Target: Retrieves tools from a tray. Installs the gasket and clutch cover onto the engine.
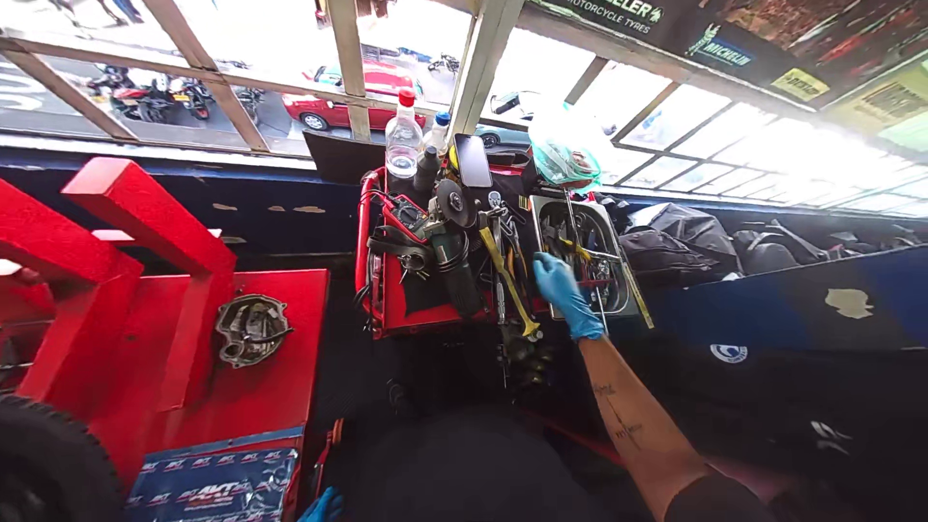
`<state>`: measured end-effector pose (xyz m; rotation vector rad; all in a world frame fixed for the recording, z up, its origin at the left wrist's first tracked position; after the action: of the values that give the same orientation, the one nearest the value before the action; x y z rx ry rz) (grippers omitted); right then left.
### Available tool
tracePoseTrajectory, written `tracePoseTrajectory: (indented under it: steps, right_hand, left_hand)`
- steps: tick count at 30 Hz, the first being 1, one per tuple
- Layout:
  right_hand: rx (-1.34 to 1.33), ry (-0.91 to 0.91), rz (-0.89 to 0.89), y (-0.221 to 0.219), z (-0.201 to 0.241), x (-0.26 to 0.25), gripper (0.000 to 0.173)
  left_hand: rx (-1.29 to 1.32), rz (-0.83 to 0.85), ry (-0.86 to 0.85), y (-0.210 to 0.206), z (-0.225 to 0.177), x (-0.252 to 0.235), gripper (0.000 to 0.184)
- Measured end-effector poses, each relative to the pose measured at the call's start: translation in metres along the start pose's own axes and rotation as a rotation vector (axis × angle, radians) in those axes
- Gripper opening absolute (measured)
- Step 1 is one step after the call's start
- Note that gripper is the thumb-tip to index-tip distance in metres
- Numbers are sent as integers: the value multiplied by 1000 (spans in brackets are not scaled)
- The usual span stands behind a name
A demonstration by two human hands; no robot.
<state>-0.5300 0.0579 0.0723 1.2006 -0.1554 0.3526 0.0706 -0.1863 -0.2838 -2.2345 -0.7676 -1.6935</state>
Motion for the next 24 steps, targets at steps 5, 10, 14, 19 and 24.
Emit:
tracePoseTrajectory:
  steps: [5, 10, 14, 19, 24]
  right_hand:
    - [40, -328, 20, -73, -9, -30, 46]
    - [109, -335, -76, -67, -10, -36, 38]
    - [244, -312, 26, -70, -4, -44, 34]
    - [275, -328, 33, -70, -2, -45, 31]
    - [347, -355, 45, -74, -1, -42, 29]
  left_hand:
    - [19, -38, -102, 9, -38, -11, 52]
    - [64, -69, -141, 12, -42, 0, 48]
    - [86, -50, -54, 3, 2, 0, 51]
    - [112, -45, 51, -5, 53, 10, 54]
    - [196, -67, 78, -13, 67, 18, 53]
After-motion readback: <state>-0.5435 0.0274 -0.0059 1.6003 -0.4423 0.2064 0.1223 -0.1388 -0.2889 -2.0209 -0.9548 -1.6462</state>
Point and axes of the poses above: each hand's wrist, its own x-axis away from the middle knuckle, its own y-axis out of the back of the hand, z = x × y, the point moved 10 cm from there along -x, towards the middle knuckle, and after that the axes turned 1 degree about -y, right-handed, at the moved point
